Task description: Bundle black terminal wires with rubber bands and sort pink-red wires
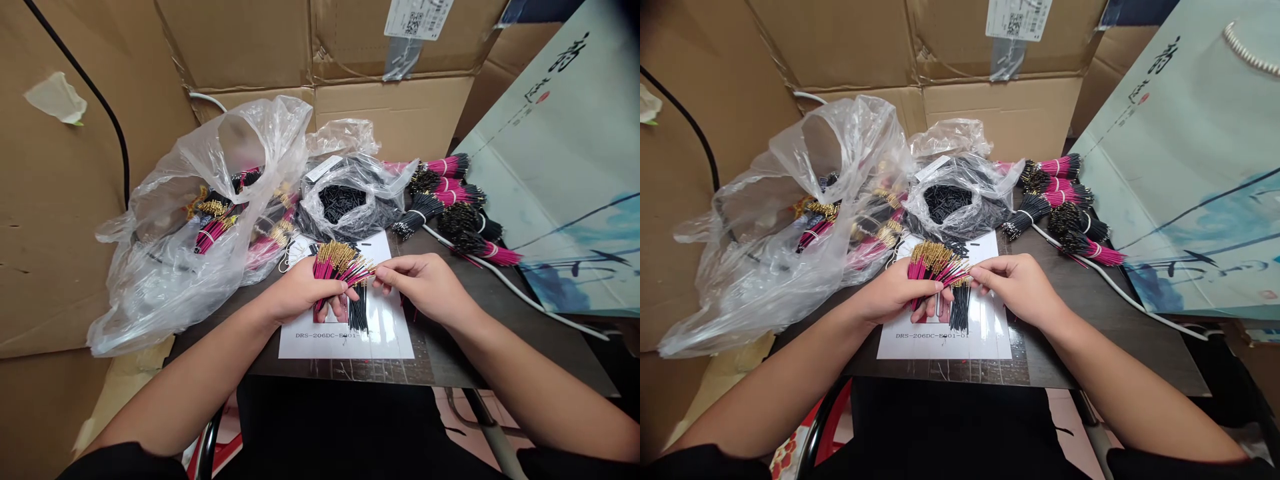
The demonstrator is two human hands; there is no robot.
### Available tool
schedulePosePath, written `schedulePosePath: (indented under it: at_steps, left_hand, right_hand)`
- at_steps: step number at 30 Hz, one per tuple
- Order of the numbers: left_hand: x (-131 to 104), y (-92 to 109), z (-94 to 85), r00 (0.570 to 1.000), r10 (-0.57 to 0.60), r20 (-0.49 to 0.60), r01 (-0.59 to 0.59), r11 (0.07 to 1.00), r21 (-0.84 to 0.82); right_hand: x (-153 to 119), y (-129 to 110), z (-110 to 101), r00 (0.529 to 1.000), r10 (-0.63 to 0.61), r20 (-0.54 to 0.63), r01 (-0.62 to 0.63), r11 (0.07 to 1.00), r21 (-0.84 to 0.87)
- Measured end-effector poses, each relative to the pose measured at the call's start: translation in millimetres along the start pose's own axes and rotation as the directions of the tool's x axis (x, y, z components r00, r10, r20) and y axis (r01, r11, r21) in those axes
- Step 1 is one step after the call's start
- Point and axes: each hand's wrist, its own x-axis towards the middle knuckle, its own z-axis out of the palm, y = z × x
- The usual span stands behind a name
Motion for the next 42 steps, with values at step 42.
schedulePosePath:
  at_steps: [42]
  left_hand:
    - [1, 0, 1.7, 0.998, -0.016, -0.068, 0.020, 0.998, 0.056]
  right_hand:
    - [-20, 36, -110, 0.940, 0.223, 0.256, -0.044, 0.828, -0.560]
